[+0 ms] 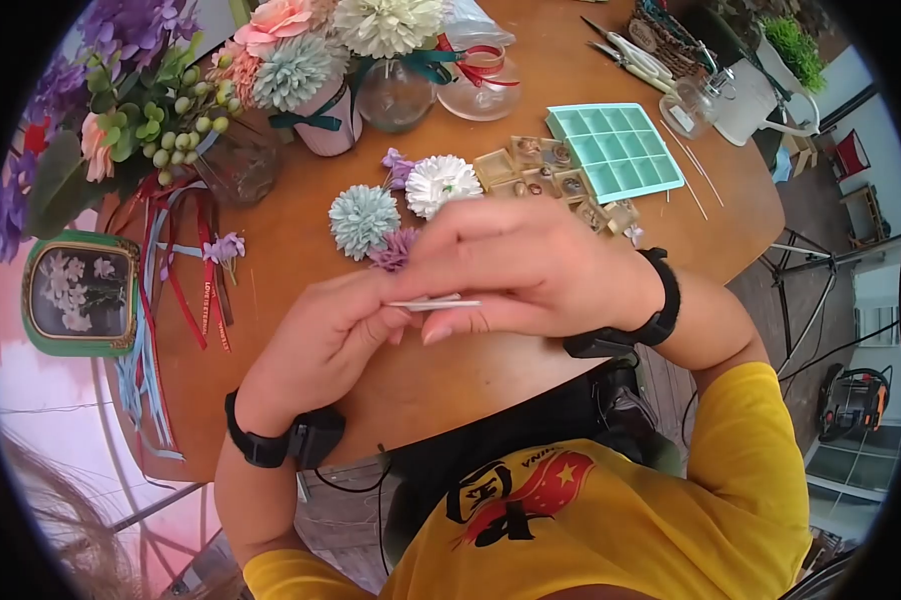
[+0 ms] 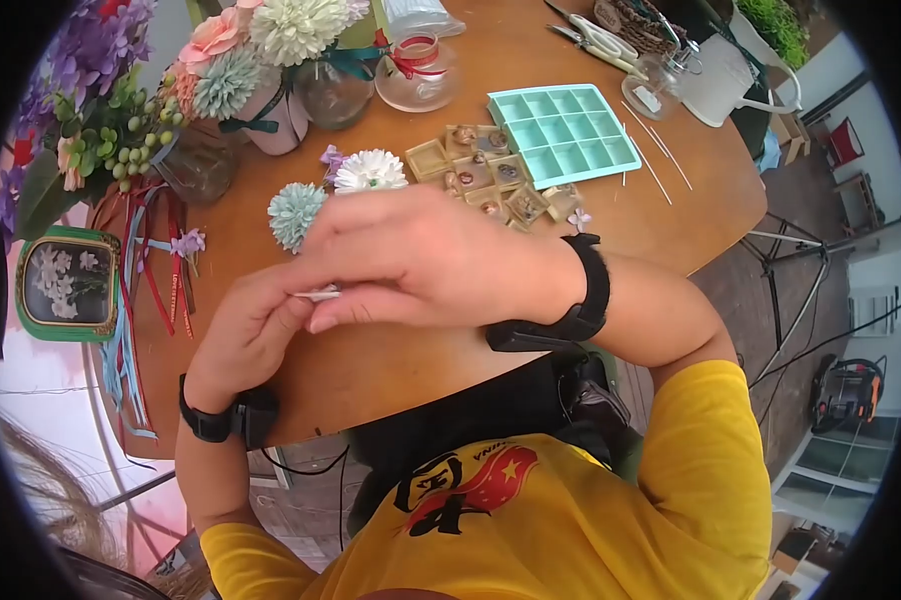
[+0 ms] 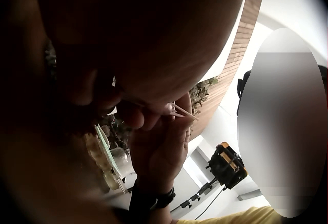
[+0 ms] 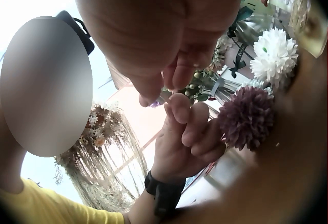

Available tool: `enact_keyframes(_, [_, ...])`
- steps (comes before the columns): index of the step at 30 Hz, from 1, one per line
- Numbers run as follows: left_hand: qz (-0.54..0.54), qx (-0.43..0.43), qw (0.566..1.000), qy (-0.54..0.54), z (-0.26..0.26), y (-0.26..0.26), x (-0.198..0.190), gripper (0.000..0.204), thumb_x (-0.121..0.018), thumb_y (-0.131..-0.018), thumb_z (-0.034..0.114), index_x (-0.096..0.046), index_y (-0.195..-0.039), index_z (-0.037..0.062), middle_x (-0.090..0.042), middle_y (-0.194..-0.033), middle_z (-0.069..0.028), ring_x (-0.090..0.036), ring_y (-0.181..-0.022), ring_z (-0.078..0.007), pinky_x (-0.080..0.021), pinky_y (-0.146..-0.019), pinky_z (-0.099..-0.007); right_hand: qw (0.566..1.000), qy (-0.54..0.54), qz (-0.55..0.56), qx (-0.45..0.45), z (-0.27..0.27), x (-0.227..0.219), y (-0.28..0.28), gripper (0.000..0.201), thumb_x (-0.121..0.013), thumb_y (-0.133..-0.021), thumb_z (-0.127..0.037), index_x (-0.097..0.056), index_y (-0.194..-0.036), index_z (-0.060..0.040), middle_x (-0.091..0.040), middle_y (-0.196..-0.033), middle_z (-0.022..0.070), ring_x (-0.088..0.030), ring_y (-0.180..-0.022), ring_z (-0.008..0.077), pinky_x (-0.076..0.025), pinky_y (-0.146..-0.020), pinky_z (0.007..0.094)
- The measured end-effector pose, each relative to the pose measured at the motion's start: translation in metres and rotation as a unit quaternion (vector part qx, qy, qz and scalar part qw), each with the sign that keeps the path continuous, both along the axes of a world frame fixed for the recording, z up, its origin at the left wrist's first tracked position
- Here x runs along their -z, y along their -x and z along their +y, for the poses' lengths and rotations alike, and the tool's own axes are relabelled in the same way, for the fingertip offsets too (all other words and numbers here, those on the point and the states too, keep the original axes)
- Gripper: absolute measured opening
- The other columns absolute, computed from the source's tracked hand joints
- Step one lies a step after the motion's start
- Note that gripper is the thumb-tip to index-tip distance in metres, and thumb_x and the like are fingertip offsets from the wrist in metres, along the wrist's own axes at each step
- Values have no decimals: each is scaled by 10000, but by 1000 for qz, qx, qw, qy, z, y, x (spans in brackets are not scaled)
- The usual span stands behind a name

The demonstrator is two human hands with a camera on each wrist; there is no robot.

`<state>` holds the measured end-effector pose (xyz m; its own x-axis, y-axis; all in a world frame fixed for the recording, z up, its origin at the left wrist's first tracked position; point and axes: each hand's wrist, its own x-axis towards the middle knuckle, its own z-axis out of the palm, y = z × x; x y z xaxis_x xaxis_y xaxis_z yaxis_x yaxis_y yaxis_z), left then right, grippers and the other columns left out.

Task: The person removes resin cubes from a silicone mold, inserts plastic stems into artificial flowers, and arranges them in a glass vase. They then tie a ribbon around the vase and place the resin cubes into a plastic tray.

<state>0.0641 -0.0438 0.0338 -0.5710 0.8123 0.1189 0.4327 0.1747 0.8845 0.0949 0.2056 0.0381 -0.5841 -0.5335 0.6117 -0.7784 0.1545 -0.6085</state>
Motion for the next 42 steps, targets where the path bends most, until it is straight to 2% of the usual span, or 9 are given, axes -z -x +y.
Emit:
enact_keyframes(4, [26, 39, 998, 43, 0, 2, 1, 111, -568, -1015, 83, -653, -1043, 18, -631, -869, -103, -638, -800, -253, -506, -744, -351, 999, 11, -30, -35, -3, 5, -1, 222, -804, -879, -104, -780, -1092, -47, -698, -1017, 77, -695, -851, 214, -558, -718, 317])
enact_keyframes(10, [2, 64, 998, 3, 4, 1, 7, 104, -572, -994, 61, -655, -1038, 17, -633, -903, -115, -641, -858, -279, -505, -771, -371, 995, 21, -85, -56, -2, 4, 0, 137, -776, -908, -80, -787, -1044, -61, -705, -1012, 73, -702, -881, 213, -561, -757, 320])
enact_keyframes(13, [-24, 63, 997, 37, 1, 3, 10, 115, -562, -1016, 79, -652, -1059, 21, -642, -882, -88, -642, -793, -244, -512, -728, -353, 995, 22, -84, -56, -4, 3, 0, 113, -755, -926, -78, -764, -1033, -44, -720, -1022, 82, -716, -909, 221, -569, -782, 324])
enact_keyframes(16, [-105, 47, 993, 32, 2, -1, 9, 222, -542, -1085, 209, -656, -1060, 20, -620, -852, -31, -611, -677, -117, -483, -628, -270, 990, 16, -133, -41, -3, 6, -2, 107, -720, -954, -72, -729, -1049, -23, -734, -1035, 95, -726, -934, 226, -577, -798, 325])
enact_keyframes(22, [-136, 21, 987, 84, 4, -2, 1, 191, -533, -1075, 148, -658, -1131, 14, -622, -828, -25, -599, -617, -100, -489, -601, -257, 993, -4, -120, 3, -4, 10, -2, 286, -630, -1006, -79, -596, -1289, -73, -742, -927, 82, -745, -808, 235, -573, -704, 333])
enact_keyframes(25, [-150, 17, 986, 73, 7, -3, 3, 172, -540, -1064, 124, -657, -1136, 21, -631, -834, -24, -611, -623, -98, -496, -602, -263, 962, 93, -256, 8, -9, 6, -8, 477, -626, -1000, -62, -489, -1455, -96, -742, -926, 75, -737, -791, 215, -576, -707, 323])
enact_keyframes(29, [-138, 17, 985, 100, 6, -2, 1, 190, -549, -1064, 142, -672, -1155, 30, -673, -821, -23, -614, -601, -103, -496, -589, -268, 971, 44, -233, 1, -2, 0, -5, 545, -584, -1018, 12, -393, -1527, -28, -727, -1064, 139, -714, -877, 173, -591, -774, 294])
enact_keyframes(37, [-146, 5, 974, 175, 7, 1, -2, 241, -536, -1075, 201, -699, -1198, 72, -683, -700, -13, -584, -526, -115, -479, -542, -282, 991, -19, -129, 16, 1, 3, 1, 461, -596, -1015, -4, -484, -1462, -25, -744, -1037, 107, -727, -877, 170, -588, -763, 283])
enact_keyframes(42, [-81, 22, 985, 149, 3, 3, 7, 231, -536, -1075, 210, -695, -1176, 76, -677, -695, -5, -581, -539, -118, -476, -553, -288, 992, -20, -113, 49, -1, 6, 1, 329, -617, -992, -54, -610, -1319, -87, -737, -995, 95, -742, -866, 268, -589, -755, 361])
